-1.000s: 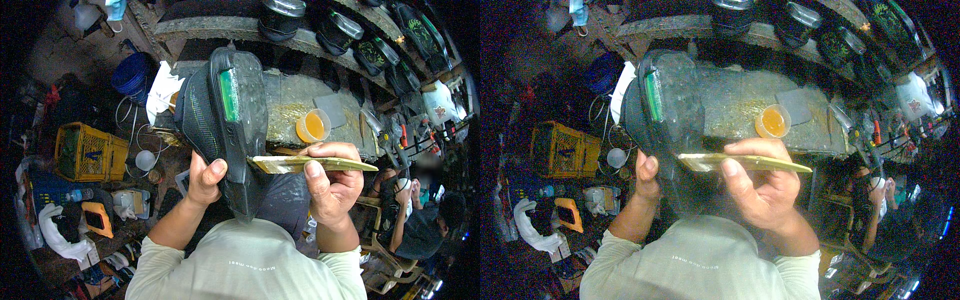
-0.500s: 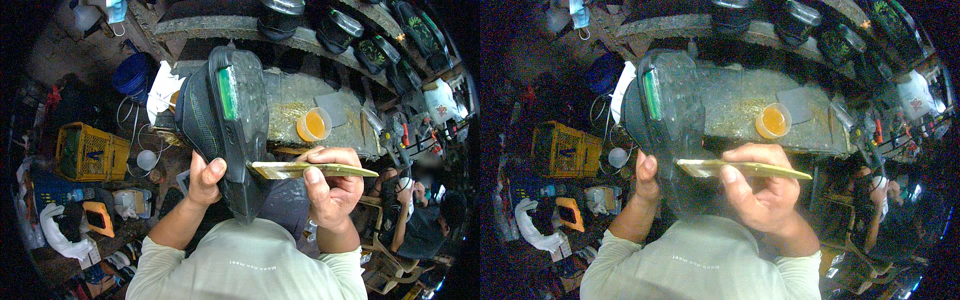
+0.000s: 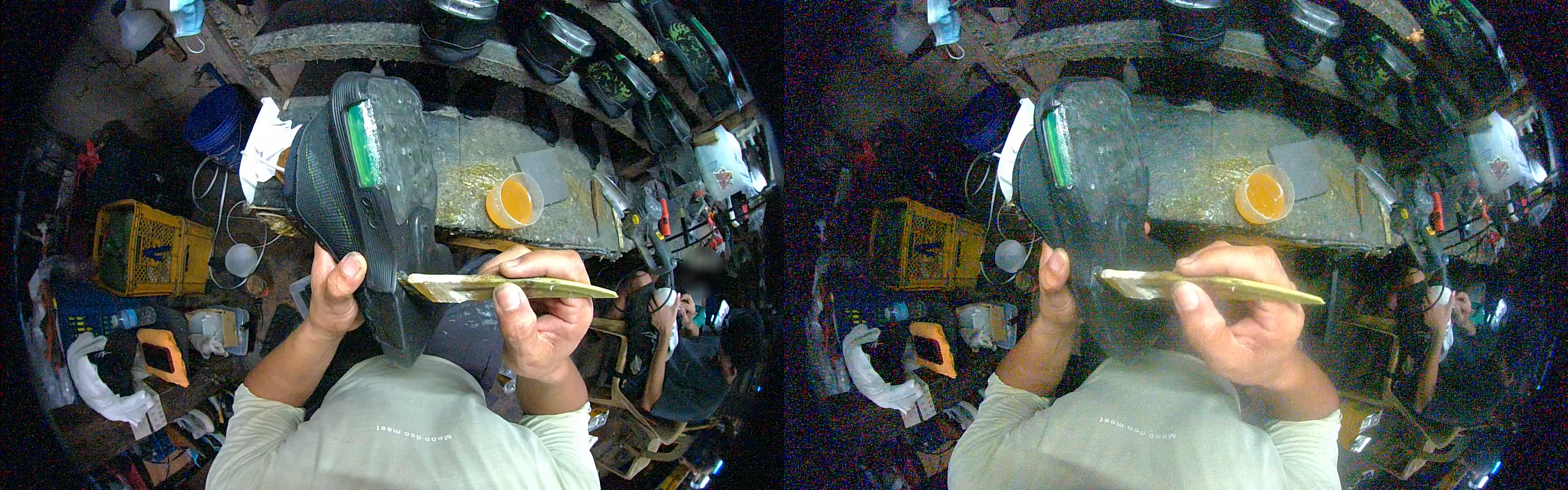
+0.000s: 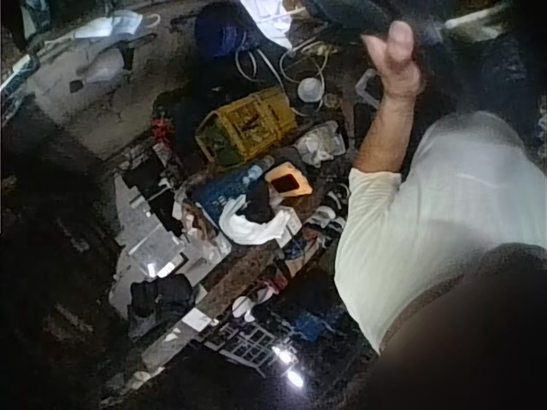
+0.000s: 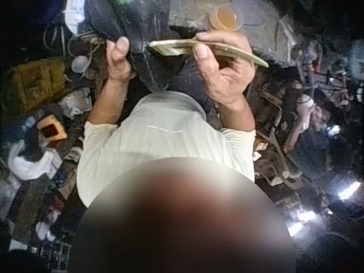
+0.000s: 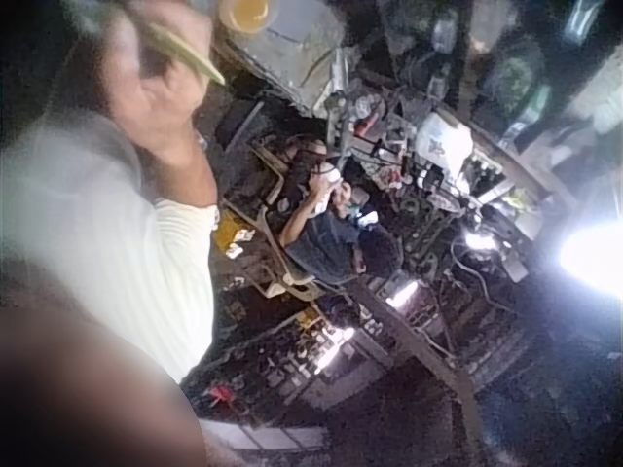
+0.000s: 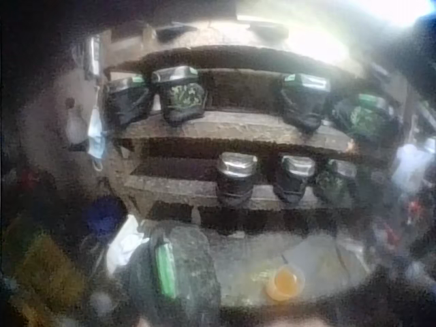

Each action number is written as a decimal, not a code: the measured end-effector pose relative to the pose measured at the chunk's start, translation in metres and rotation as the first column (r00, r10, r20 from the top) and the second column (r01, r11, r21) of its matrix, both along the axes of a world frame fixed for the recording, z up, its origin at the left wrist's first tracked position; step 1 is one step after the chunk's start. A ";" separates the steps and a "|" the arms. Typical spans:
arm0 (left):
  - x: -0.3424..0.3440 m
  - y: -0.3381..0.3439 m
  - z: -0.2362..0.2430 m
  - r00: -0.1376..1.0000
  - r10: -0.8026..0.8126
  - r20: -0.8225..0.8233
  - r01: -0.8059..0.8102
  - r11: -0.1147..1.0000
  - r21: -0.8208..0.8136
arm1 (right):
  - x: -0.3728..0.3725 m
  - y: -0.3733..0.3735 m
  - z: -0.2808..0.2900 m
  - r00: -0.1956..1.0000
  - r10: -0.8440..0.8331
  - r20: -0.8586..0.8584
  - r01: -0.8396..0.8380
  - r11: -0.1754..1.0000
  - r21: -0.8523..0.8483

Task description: The person paints a black shoe with a brush, repeatedly dipping the brush into a small container of yellow paint and applying it to the shoe's upper and sole. The person rotates the shoe to cover different areas and places it on a shelf after finishing.

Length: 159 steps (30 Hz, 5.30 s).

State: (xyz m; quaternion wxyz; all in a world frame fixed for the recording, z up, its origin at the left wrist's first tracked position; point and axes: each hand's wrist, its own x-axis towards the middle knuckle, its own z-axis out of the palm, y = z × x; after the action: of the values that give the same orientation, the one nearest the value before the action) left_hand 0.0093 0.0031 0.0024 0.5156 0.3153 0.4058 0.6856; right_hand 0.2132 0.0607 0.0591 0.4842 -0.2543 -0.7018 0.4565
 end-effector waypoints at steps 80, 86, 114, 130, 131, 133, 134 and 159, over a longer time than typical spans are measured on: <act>0.003 -0.015 0.006 0.450 -0.458 0.767 0.867 0.430 -0.253 | 0.037 0.087 0.046 0.800 0.448 0.399 -0.563 0.790 0.241; 0.007 -0.011 0.004 0.452 -0.450 0.770 0.865 0.432 -0.256 | 0.050 0.088 0.044 0.793 0.448 0.413 -0.567 0.792 0.228; -0.012 -0.006 0.011 0.495 -0.365 0.789 0.779 0.589 -0.216 | 0.083 0.044 0.018 0.914 0.195 0.357 -0.322 0.883 0.342; -0.012 0.004 0.002 0.488 -0.372 0.790 0.768 0.613 -0.186 | 0.058 0.044 0.026 0.892 0.163 0.423 -0.372 0.796 0.478; -0.012 0.003 0.003 0.484 -0.369 0.793 0.766 0.617 -0.181 | 0.058 0.043 0.026 0.884 0.179 0.431 -0.393 0.784 0.481; -0.013 0.003 0.004 0.477 -0.363 0.801 0.763 0.623 -0.172 | 0.059 0.044 0.026 0.870 0.219 0.442 -0.430 0.775 0.463; -0.013 0.004 0.005 0.475 -0.361 0.802 0.760 0.628 -0.167 | 0.059 0.043 0.026 0.889 0.191 0.415 -0.382 0.811 0.444; -0.034 -0.003 -0.027 0.631 -0.289 0.720 0.383 0.923 0.035 | 0.084 0.125 -0.092 0.764 -0.495 0.414 0.419 0.868 0.266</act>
State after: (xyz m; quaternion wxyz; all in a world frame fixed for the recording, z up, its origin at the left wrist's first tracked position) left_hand -0.0243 0.0001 -0.0250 0.7685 0.0629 0.1488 0.6191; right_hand 0.2974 0.1855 -0.0333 0.4151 -0.4812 -0.7478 0.1921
